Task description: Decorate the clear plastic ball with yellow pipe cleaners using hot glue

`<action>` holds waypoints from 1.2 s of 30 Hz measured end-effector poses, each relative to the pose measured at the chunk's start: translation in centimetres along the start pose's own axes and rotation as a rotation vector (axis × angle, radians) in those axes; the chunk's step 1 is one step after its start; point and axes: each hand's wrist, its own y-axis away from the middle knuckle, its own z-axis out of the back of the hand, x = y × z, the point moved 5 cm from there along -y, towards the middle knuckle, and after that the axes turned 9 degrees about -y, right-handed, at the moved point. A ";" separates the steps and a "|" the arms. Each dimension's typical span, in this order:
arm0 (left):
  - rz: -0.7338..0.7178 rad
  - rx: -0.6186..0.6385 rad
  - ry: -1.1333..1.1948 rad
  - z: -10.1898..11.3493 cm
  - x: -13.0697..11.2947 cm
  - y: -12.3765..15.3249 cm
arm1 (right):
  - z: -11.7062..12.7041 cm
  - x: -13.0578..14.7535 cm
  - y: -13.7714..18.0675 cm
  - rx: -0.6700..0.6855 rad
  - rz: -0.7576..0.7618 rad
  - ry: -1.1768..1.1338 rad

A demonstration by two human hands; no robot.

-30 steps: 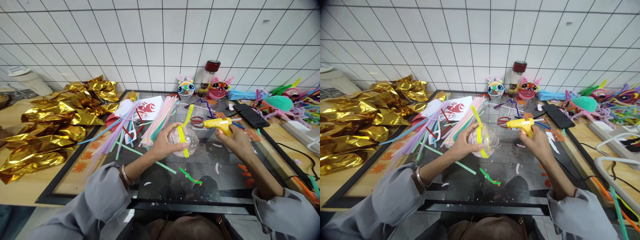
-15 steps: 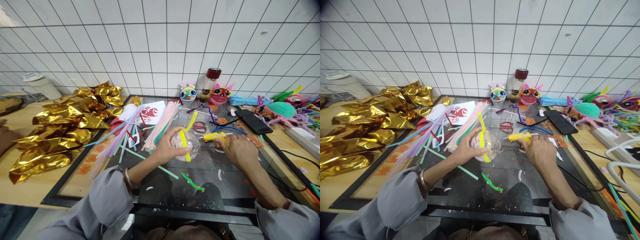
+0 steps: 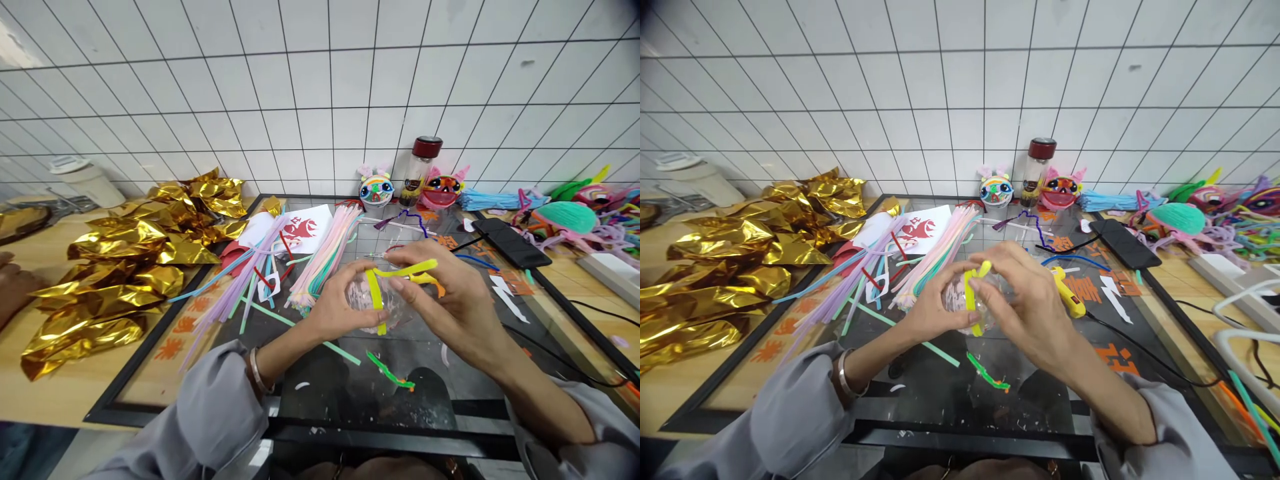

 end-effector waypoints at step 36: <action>-0.024 0.009 -0.001 0.2 0.1 -0.1 | -0.7 -1.1 2.4 0.017 0.096 -0.129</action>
